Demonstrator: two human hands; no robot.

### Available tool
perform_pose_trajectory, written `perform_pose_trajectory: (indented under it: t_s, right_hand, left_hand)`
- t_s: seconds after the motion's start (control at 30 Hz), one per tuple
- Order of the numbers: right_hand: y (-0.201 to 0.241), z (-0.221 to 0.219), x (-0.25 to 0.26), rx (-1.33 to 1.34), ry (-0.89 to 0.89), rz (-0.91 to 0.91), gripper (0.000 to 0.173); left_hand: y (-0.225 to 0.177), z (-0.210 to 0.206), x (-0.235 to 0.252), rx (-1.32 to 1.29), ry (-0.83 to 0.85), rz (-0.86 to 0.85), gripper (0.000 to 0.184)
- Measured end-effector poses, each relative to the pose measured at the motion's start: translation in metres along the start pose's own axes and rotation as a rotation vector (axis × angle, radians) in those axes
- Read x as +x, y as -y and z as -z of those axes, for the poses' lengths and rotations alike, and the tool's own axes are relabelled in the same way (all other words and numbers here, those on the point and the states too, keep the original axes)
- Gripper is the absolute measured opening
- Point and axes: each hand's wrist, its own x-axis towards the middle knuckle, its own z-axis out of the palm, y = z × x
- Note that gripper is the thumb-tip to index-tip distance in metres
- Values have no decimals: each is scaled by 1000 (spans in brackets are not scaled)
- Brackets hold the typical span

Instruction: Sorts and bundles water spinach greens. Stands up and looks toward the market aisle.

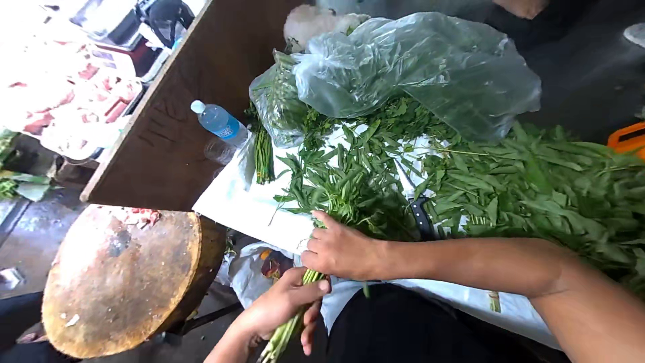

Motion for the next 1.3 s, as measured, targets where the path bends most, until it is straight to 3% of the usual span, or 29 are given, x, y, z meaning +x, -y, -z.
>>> perform_pose_trajectory:
  t_s: [0.07, 0.1, 0.2, 0.3, 0.33, 0.43, 0.5, 0.6, 0.67, 0.7, 0.8, 0.93, 1.03, 1.23, 1.3]
  right_hand:
    - [1, 1, -1, 63, -64, -86, 7]
    - [-1, 5, -1, 141, -62, -156, 6]
    - [-17, 20, 4, 498, -13, -494, 22]
    - [-37, 20, 20, 801, 35, -770, 37]
    - [-39, 16, 24, 835, 41, -784, 34]
    - [-32, 22, 36, 776, 76, -856, 34]
    - [-38, 24, 40, 712, 67, -886, 37]
    - [-48, 29, 27, 528, 153, -826, 52]
    - [-50, 35, -8, 498, 83, -795, 80]
    - [-53, 31, -31, 510, -10, -833, 81]
    - [-70, 4, -116, 517, -270, -1104, 52]
    - [-79, -59, -206, 314, -158, -1384, 41]
    - [-75, -90, -220, 222, -199, -1446, 44]
    - [-80, -86, -208, 271, -252, -1534, 84]
    - [-71, -70, -210, 381, -352, -1562, 77]
  left_hand:
    - [2, 30, -14, 39, 73, -127, 71]
    - [5, 42, -17, 72, -38, -252, 78]
    - [13, 58, 3, 285, -640, -659, 50]
    - [-12, 37, 43, 527, -712, -704, 77]
    - [-24, 27, 58, 501, -742, -684, 75]
    - [-60, 11, 97, 273, -828, -688, 37]
    - [-74, 11, 108, 210, -840, -692, 22]
    - [-82, 19, 117, 132, -774, -732, 28]
    - [-87, 31, 116, 17, -674, -813, 29]
    - [-89, 38, 113, -36, -615, -851, 27]
    - [-95, 52, 99, -134, -509, -888, 18]
    - [-96, 59, 84, -159, -333, -856, 13]
    - [-93, 61, 82, -135, -171, -795, 24]
    - [-84, 47, 82, -33, -19, -640, 31]
    - [-80, 44, 82, -23, 35, -583, 30]
